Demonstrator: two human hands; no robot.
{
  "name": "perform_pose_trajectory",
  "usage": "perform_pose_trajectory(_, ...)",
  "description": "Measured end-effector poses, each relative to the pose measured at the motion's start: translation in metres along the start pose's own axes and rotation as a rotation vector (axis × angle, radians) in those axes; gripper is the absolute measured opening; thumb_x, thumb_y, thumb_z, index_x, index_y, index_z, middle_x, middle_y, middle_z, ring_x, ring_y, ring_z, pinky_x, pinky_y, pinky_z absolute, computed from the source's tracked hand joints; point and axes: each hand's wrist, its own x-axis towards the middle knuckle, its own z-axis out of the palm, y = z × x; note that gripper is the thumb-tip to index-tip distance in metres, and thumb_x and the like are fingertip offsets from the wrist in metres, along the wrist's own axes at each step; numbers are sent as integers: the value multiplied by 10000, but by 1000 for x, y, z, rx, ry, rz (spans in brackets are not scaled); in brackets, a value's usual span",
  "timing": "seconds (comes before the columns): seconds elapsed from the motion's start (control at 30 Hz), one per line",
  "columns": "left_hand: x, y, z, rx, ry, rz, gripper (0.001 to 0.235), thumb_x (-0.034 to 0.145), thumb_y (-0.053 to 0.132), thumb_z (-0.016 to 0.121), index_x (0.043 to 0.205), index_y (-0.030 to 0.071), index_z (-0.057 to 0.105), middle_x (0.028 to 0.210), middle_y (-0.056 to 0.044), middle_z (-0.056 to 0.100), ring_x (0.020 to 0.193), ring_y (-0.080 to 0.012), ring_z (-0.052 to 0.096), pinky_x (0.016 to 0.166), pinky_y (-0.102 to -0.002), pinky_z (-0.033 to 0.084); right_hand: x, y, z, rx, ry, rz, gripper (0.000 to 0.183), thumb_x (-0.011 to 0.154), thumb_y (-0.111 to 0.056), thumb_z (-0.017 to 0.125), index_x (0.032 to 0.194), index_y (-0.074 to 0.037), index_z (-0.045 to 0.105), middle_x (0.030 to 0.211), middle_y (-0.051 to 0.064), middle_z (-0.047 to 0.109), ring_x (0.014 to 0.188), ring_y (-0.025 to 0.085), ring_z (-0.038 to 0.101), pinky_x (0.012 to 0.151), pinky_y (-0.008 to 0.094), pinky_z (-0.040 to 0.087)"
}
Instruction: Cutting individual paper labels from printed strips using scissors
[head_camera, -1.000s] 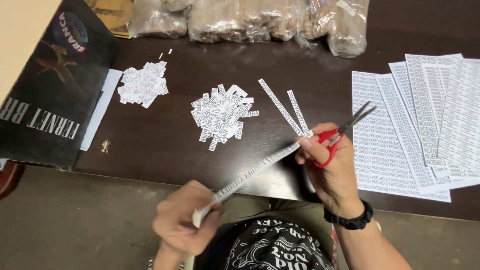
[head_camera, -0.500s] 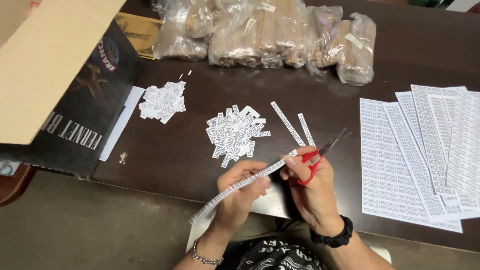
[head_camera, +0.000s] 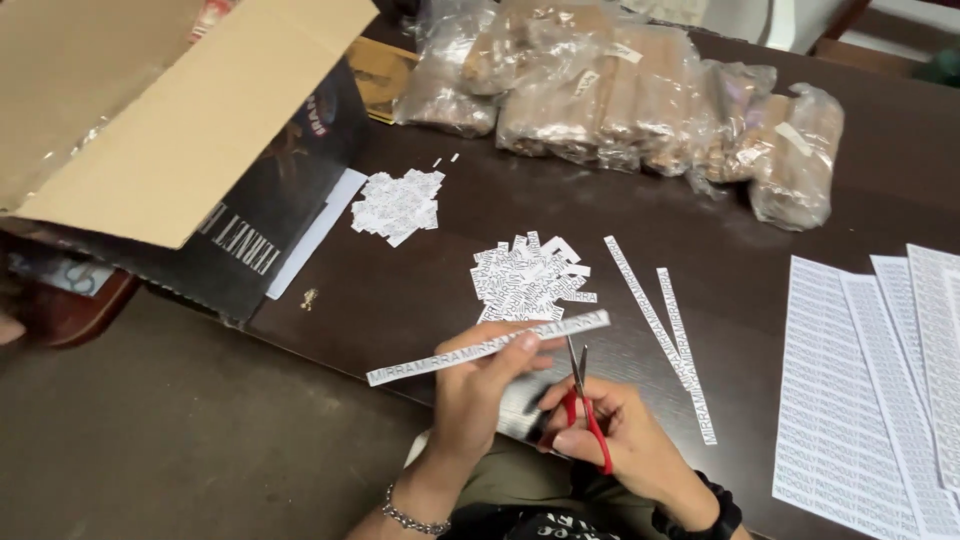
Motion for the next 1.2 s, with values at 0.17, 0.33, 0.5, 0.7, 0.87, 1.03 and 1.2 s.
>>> perform_pose_trajectory(0.17,-1,5,2,80,-4,-40,183,808,124,728,785,-55,755,758,-197,784,729,-254,767,702,-328,637,10,-3,-2,-89,13,-53,287,810,-229,828,993,-32,728,635,0,586,548,75,477,551,225,380)
perform_pose_trajectory(0.33,0,8,5,99,-1,-89,188,805,107,723,798,-79,748,766,-216,797,705,-275,797,671,-334,679,11,-8,5,-93,63,-44,225,805,-165,835,948,-20,739,509,-23,483,488,77,547,513,212,404)
perform_pose_trajectory(0.5,3,1,4,98,0,-94,187,803,107,720,812,-79,734,766,-233,790,702,-292,795,655,-348,678,11,-3,5,-7,53,-48,191,820,-113,814,952,-15,715,566,34,641,665,226,812,630,219,521)
perform_pose_trajectory(0.7,5,6,7,130,-1,-136,210,797,132,724,829,-75,741,784,-236,800,733,-297,811,681,-345,686,13,-7,6,-21,67,-50,194,816,-131,809,945,-20,716,588,76,704,643,203,799,633,231,550)
perform_pose_trajectory(0.87,7,5,7,130,-23,-101,210,809,140,711,814,-69,732,801,-244,804,739,-292,812,683,-334,685,17,-6,8,-37,141,37,95,811,-67,799,821,-12,722,555,146,744,488,147,700,558,237,509)
perform_pose_trajectory(1.03,12,-11,1,85,-26,46,248,819,130,780,824,-116,749,723,-271,762,717,-285,778,691,-383,628,25,8,0,169,231,-178,299,790,-152,836,950,69,712,538,222,700,477,206,664,485,254,487)
perform_pose_trajectory(1.2,13,-22,-2,151,-192,177,153,824,85,778,775,-56,748,980,-214,787,884,-233,748,770,-327,590,30,-8,-5,81,518,-217,445,738,-24,842,1127,60,641,772,201,757,591,143,671,565,251,565)
